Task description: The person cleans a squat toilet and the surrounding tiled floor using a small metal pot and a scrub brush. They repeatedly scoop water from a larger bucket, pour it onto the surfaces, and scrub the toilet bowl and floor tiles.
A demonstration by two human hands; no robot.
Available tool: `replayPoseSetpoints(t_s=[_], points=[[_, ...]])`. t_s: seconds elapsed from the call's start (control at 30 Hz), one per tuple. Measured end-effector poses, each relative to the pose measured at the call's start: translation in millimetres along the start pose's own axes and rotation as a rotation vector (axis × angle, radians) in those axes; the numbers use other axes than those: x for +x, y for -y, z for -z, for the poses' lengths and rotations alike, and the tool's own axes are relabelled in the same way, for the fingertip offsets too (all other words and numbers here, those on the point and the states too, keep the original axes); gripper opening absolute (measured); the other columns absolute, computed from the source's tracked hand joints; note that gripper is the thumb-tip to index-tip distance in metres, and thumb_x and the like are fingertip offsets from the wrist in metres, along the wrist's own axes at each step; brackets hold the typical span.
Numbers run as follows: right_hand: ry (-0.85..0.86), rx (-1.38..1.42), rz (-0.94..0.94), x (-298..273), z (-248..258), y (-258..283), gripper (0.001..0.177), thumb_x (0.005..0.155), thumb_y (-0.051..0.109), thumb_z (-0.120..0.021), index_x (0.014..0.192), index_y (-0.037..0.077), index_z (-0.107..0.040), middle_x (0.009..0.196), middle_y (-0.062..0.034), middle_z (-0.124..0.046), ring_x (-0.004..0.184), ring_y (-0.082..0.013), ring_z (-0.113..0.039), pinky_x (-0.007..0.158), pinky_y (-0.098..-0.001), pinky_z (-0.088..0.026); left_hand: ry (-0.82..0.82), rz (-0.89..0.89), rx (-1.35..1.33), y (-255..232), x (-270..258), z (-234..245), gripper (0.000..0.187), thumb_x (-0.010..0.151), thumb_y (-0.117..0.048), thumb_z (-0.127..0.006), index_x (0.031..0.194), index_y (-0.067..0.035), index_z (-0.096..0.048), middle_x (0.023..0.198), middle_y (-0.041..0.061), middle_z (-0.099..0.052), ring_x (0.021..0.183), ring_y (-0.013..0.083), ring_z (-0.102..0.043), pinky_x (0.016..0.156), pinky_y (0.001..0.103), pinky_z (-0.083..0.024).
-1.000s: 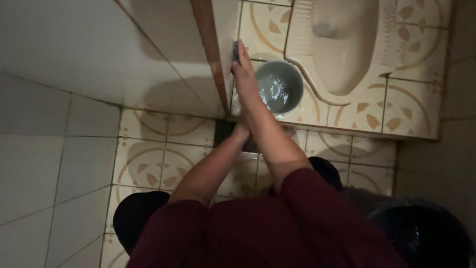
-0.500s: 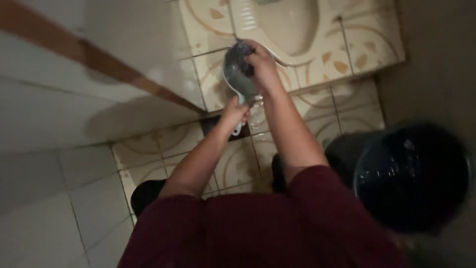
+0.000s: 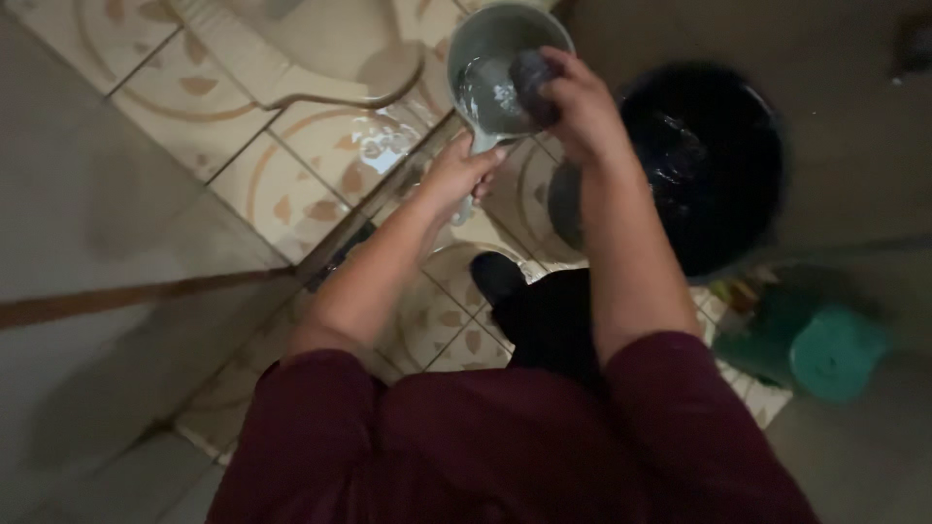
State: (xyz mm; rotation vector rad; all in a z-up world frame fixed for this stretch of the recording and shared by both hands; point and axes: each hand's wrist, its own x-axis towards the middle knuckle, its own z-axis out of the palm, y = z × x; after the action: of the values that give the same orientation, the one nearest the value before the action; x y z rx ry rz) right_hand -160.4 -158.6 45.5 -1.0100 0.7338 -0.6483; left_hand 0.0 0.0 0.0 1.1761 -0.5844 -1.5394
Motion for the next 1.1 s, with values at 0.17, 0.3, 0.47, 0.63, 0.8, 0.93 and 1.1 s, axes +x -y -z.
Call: replayPoseSetpoints(t_s=[0.17, 0.3, 0.47, 0.63, 0.8, 0.93, 1.1], points=[[-0.195, -0.007, 0.144, -56.3, 55.3, 37.1, 0.055, 0.091, 0.002, -0.054, 0.146, 0.000, -0.053, 0.133, -0.0159, -0.062, 0.115, -0.0285, -0.065, 0.092, -0.0453, -0.061, 0.191, 0.023, 0.160, -1.8, 37.4, -50.5, 0.024, 0.096, -0.021, -0.070, 0.110, -0.006, -0.056, 0.068, 0.000, -0.055, 0.048, 0.0095, -0.051, 0.041, 0.027, -0.041], [-0.308, 0.013, 0.226, -93.0, 84.2, 47.8, 0.054, 0.092, 0.002, -0.052, 0.146, 0.000, -0.052, 0.136, -0.0148, -0.061, 0.119, -0.0282, -0.065, 0.096, -0.0453, -0.061, 0.348, 0.029, 0.227, -7.2, 54.9, -83.3, 0.027, 0.095, -0.020, -0.070, 0.112, -0.005, -0.056, 0.069, 0.000, -0.055, 0.049, 0.0092, -0.051, 0.041, 0.027, -0.042], [-0.503, -0.374, 0.307, -107.9, 132.5, 30.5, 0.054, 0.092, 0.005, -0.058, 0.145, 0.000, -0.054, 0.142, -0.0143, -0.062, 0.129, -0.0258, -0.061, 0.105, -0.0358, -0.052, 0.474, 0.128, 0.309, -0.7, 82.1, -118.3, 0.027, 0.094, -0.021, -0.070, 0.111, -0.006, -0.056, 0.067, 0.001, -0.056, 0.046, 0.0096, -0.051, 0.039, 0.027, -0.040], [-0.728, -0.844, 0.191, -109.9, 190.9, -7.1, 0.055, 0.086, 0.013, -0.067, 0.140, 0.001, -0.060, 0.132, -0.0192, -0.068, 0.121, -0.0298, -0.067, 0.101, -0.0354, -0.052, 0.518, 0.230, 0.367, 49.5, 124.8, -148.1, 0.029, 0.093, -0.016, -0.071, 0.109, -0.001, -0.053, 0.070, 0.002, -0.059, 0.047, 0.0111, -0.052, 0.038, 0.029, -0.042], [-0.798, -0.949, -0.045, -117.8, 220.7, -37.8, 0.056, 0.080, 0.019, -0.070, 0.134, 0.005, -0.064, 0.123, -0.0199, -0.072, 0.113, -0.0316, -0.071, 0.096, -0.0366, -0.054, 0.527, 0.251, 0.628, 120.5, 172.0, -165.6, 0.022, 0.091, -0.015, -0.070, 0.103, 0.003, -0.064, 0.075, 0.010, -0.066, 0.052, 0.0162, -0.063, 0.043, 0.033, -0.049], [-0.868, -0.997, -0.085, -127.0, 235.4, -52.8, 0.051, 0.081, 0.022, -0.071, 0.130, 0.007, -0.068, 0.120, -0.0190, -0.073, 0.110, -0.0319, -0.071, 0.094, -0.0371, -0.054, 0.626, 0.256, 1.332, 147.6, 199.9, -196.9, 0.030, 0.098, -0.021, -0.063, 0.098, 0.006, -0.075, 0.092, 0.019, -0.079, 0.059, 0.0256, -0.070, 0.054, 0.039, -0.056], [-0.941, -0.945, -0.179, -142.2, 247.7, -60.1, 0.046, 0.084, 0.029, -0.073, 0.125, 0.010, -0.071, 0.116, -0.0166, -0.074, 0.109, -0.0293, -0.071, 0.095, -0.0358, -0.052, 0.451, 0.182, 1.488, 141.8, 179.2, -216.6, 0.028, 0.088, -0.020, -0.071, 0.112, -0.007, -0.074, 0.119, 0.017, -0.073, 0.101, 0.0306, -0.071, 0.084, 0.043, -0.058]])
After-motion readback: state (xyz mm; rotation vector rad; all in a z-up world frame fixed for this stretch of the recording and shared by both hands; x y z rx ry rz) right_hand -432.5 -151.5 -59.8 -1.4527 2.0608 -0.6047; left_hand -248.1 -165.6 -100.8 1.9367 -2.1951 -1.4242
